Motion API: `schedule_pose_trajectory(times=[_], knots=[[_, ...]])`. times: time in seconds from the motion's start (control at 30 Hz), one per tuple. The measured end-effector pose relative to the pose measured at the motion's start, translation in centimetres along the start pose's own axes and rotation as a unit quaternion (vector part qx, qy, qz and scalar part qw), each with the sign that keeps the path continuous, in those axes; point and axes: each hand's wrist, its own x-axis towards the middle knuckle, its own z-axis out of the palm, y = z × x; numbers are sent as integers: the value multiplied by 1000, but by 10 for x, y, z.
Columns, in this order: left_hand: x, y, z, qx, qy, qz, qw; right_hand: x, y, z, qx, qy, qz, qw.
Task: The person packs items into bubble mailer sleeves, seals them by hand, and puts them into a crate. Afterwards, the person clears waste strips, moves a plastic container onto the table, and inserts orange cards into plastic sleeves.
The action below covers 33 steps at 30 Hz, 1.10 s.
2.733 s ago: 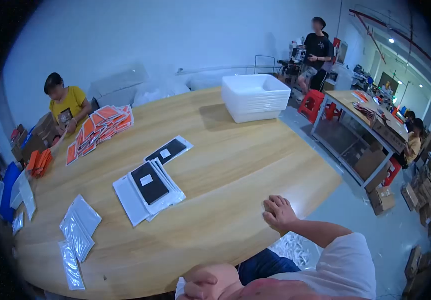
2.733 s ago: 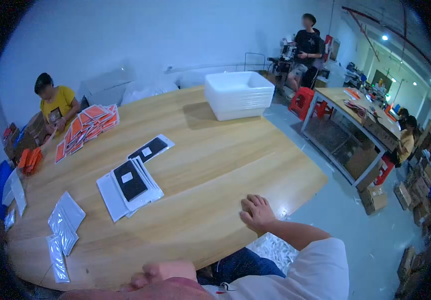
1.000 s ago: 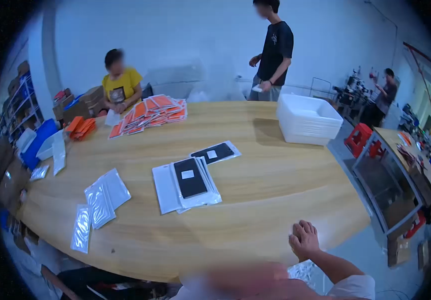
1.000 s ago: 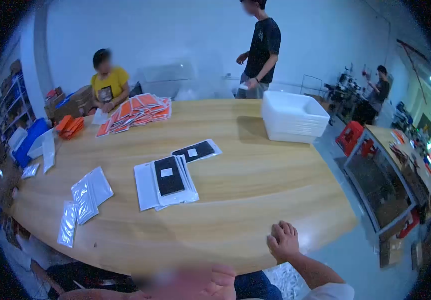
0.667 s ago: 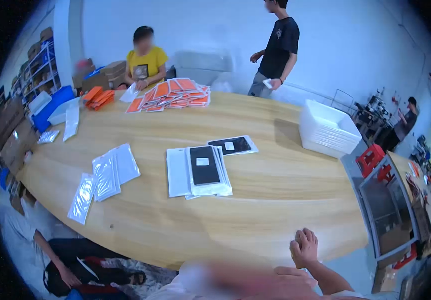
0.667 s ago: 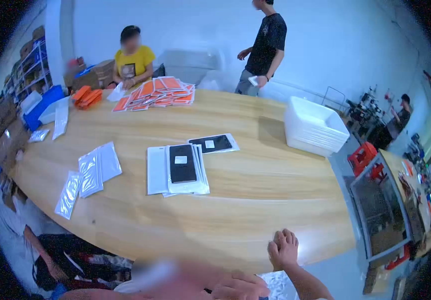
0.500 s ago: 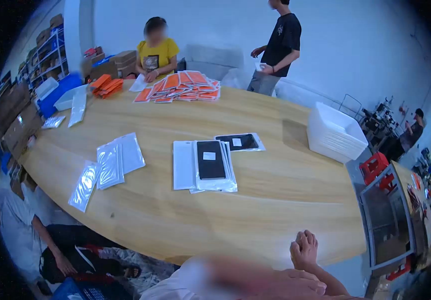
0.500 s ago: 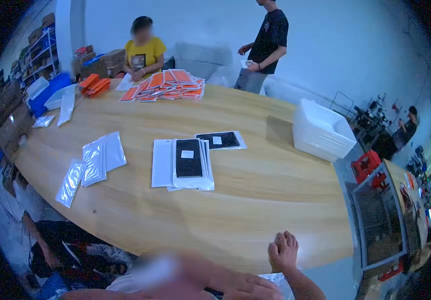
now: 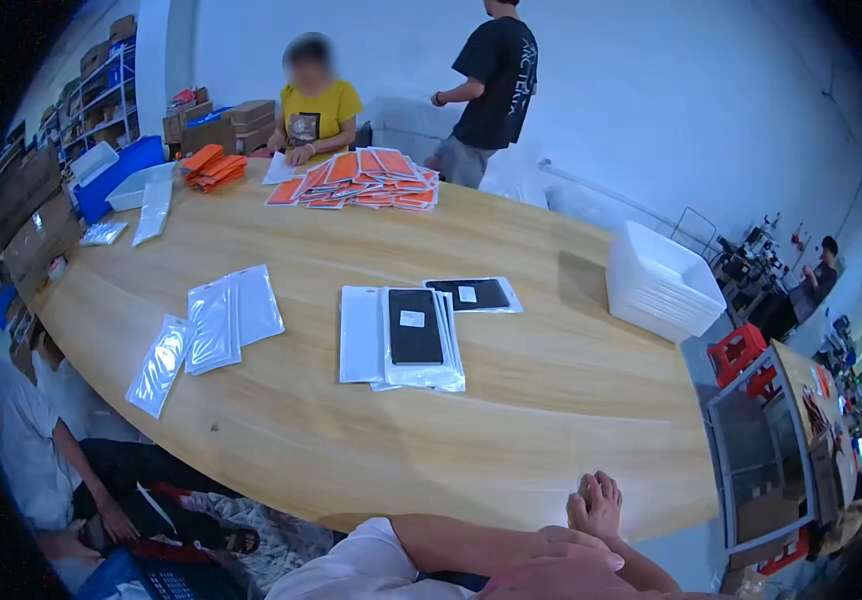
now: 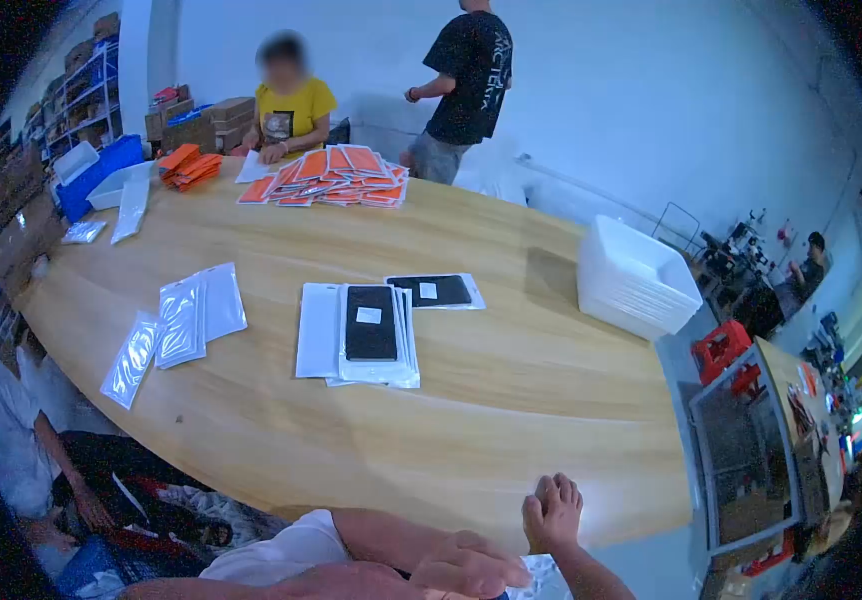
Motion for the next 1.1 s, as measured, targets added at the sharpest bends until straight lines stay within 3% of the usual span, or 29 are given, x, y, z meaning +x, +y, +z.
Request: schedule_pose_trajectory(times=[0.2,0.4,0.67,0.9,1.1], knots=[[11,1,-1,94,-34,226,969,0,4,2,-6,6,0,1000],[20,-9,-6,181,-70,430,882,-8,26,18,-78,-7,-65,995],[34,-30,-8,276,-112,661,688,-2,4,1,3,-13,9,1000],[46,-42,-11,335,-142,810,460,-2,2,2,-7,-13,18,1000],[40,-19,-1,342,-125,855,371,-2,3,0,-9,-14,9,1000]])
